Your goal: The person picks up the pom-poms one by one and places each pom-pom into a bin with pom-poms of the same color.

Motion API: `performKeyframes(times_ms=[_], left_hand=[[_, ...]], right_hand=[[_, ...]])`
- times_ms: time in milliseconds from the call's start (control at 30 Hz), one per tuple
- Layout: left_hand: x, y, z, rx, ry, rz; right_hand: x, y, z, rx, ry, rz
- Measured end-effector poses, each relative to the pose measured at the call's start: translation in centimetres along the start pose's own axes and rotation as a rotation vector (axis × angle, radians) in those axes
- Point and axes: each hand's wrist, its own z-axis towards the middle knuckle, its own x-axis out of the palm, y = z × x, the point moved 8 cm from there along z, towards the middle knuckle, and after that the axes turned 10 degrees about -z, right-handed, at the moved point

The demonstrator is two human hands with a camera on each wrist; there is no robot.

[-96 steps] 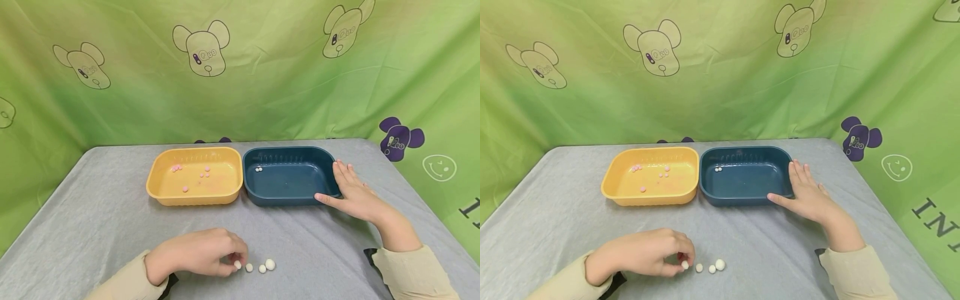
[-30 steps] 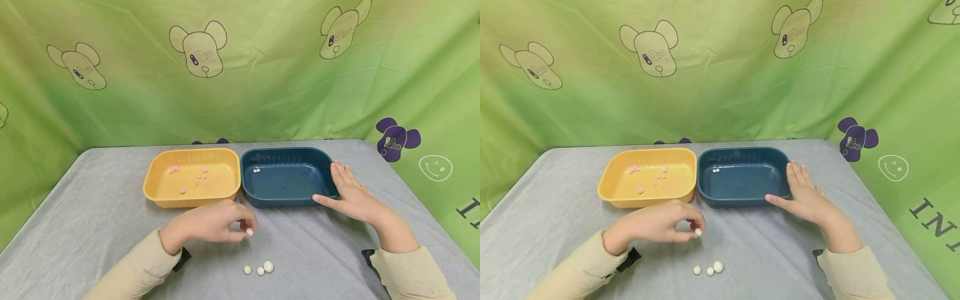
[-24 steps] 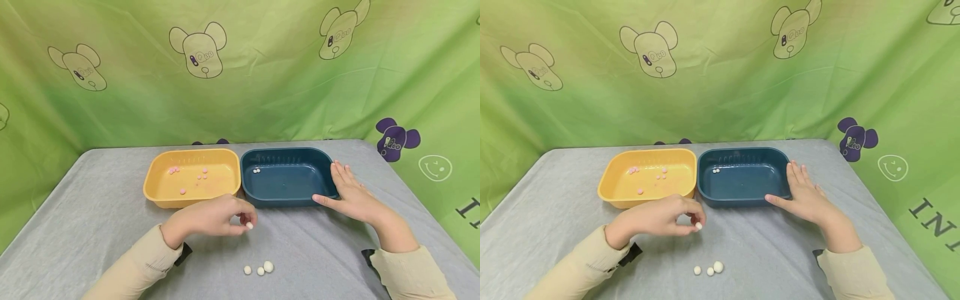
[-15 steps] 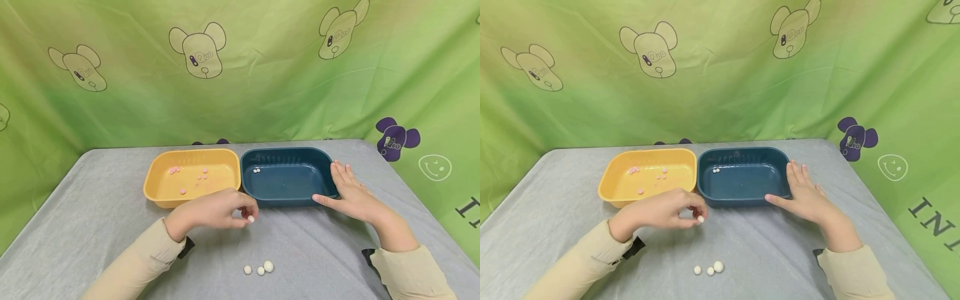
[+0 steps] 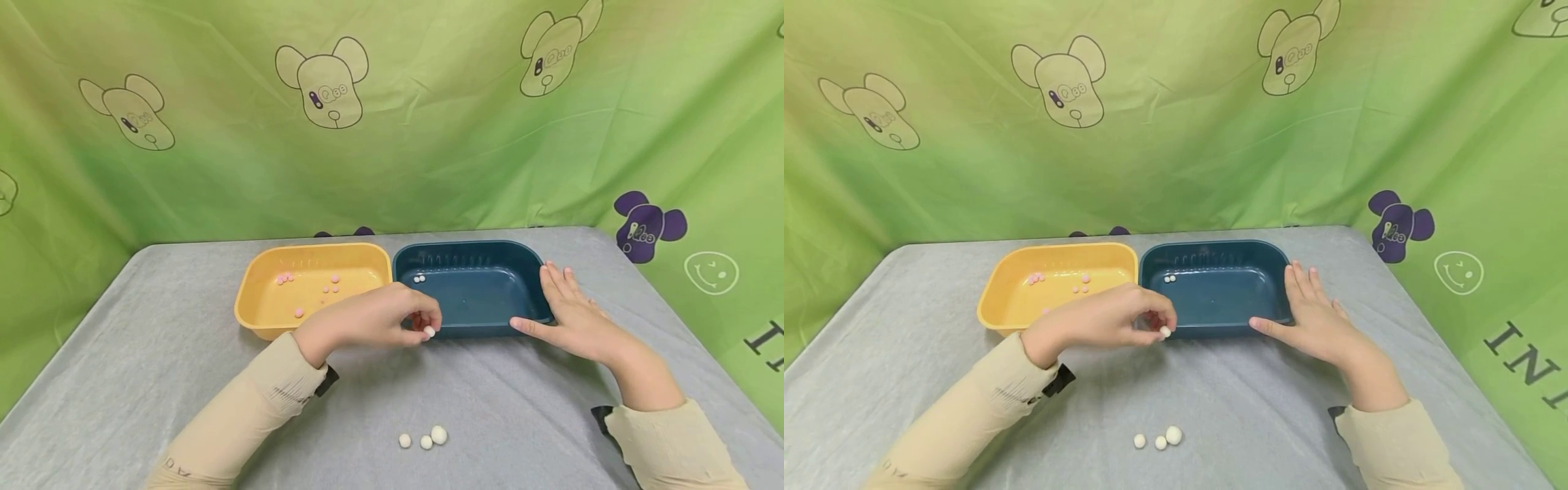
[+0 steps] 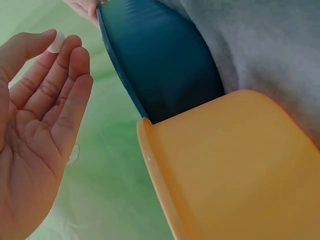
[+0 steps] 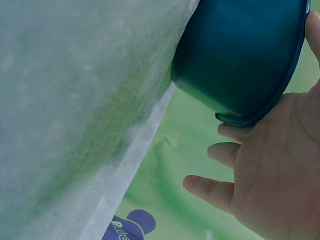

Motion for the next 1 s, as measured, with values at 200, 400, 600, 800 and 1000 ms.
performKeyframes(times_ms=[200, 400, 600, 800, 1000], left_hand=[[-0.4, 0.2, 1.2, -0.001, 0.009, 0.016], [-1.0, 0.1, 2.4, 0.043, 0.011, 0.049], [-2.2, 1.5, 1.4, -0.042, -0.052, 0.115], [-2.4, 1.9, 1.5, -0.055, -0.067, 0.130], [-2.1, 1.7, 3.3, -0.034, -0.060, 0.127]], right_hand=[[0.1, -0.1, -0.2, 0.006, 0.003, 0.004], [0.1, -0.2, -0.3, 0.010, 0.001, 0.004], [0.1, 1.0, 0.6, -0.010, 0.001, 0.003], [0.1, 1.1, 0.6, 0.004, 0.003, 0.019], [0.0, -0.1, -0.6, 0.030, -0.003, 0.030]])
